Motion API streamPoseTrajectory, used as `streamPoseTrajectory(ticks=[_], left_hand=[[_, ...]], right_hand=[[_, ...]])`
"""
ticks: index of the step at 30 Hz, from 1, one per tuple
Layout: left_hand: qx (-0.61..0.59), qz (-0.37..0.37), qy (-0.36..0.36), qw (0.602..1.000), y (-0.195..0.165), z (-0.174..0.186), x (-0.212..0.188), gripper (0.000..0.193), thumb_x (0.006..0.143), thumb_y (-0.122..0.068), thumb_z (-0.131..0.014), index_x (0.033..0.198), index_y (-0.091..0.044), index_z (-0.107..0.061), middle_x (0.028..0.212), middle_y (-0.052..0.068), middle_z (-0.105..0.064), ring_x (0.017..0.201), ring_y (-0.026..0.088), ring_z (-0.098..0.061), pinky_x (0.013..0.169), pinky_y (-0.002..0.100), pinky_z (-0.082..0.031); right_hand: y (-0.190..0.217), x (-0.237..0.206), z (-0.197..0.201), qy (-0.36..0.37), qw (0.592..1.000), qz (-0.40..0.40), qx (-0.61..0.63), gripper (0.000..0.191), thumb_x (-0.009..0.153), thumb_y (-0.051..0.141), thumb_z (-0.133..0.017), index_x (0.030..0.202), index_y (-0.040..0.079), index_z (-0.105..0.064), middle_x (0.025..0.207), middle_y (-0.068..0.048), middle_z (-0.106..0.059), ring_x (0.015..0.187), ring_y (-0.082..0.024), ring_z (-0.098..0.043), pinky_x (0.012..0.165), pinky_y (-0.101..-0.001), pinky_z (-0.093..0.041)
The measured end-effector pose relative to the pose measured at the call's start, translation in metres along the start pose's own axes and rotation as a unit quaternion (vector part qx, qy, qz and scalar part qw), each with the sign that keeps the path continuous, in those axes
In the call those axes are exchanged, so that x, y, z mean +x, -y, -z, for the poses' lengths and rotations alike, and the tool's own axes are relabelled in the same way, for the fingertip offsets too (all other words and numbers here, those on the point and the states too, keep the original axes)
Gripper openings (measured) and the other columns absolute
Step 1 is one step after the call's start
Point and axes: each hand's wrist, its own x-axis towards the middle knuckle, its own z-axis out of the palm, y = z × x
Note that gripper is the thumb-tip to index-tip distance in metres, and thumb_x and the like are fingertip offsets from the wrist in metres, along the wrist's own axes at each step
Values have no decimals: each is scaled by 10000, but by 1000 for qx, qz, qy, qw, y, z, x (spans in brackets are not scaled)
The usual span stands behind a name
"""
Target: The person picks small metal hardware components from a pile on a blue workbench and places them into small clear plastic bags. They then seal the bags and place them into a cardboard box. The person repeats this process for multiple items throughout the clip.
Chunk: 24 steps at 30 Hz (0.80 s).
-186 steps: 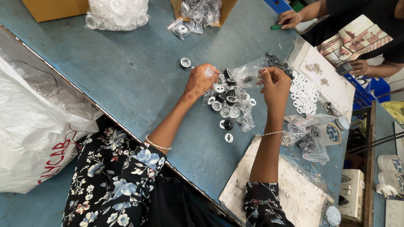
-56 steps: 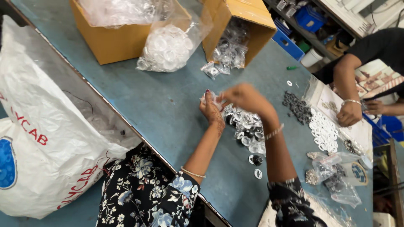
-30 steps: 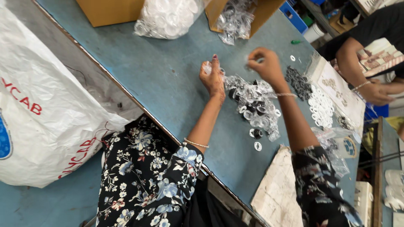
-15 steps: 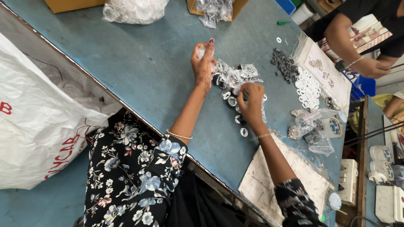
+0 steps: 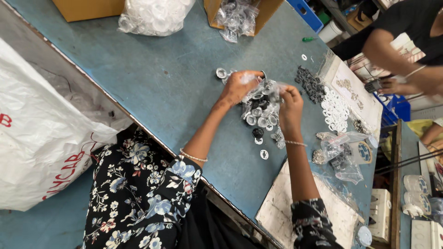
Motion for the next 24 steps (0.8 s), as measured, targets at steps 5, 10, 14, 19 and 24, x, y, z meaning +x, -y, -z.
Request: streamPoseTrajectory(ticks=[5,10,14,19,24], left_hand=[[178,76,159,968,9,-20,-12,286,856,-326,-784,1071,-140,-812,934,53,-781,850,146,-704,792,306,-551],[222,107,234,940,16,-25,-23,410,778,-437,-825,1048,-130,-796,907,46,-774,843,159,-718,809,324,-554],[191,116,270,937,19,-24,-27,382,786,-423,-848,975,-97,-782,872,14,-764,795,107,-682,765,296,-547],[102,219,270,932,23,-22,-27,263,815,-306,-828,964,-95,-777,793,6,-696,607,71,-579,570,263,-498],[26,206,255,944,31,-19,-21,144,821,-146,-782,937,-62,-797,775,-8,-723,591,56,-577,524,247,-474]], right_hand=[[13,-58,7,-42,979,-85,178,180,991,126,-533,1115,19,-608,1094,-66,-660,988,-152,-637,935,-344,-533],[9,-89,1,-57,980,-78,172,223,1056,216,-492,1124,34,-602,1076,-46,-664,982,-126,-640,930,-309,-535],[2,-89,0,-54,986,-58,147,163,1094,177,-528,1104,29,-597,1021,-42,-672,900,-97,-625,844,-293,-528],[-3,-84,3,-61,986,-74,136,134,1064,151,-537,1111,44,-602,998,-22,-670,860,-76,-621,806,-272,-530],[-4,-78,2,-77,994,-25,80,115,1067,151,-587,1128,55,-605,1018,5,-642,860,-52,-582,772,-237,-491]])
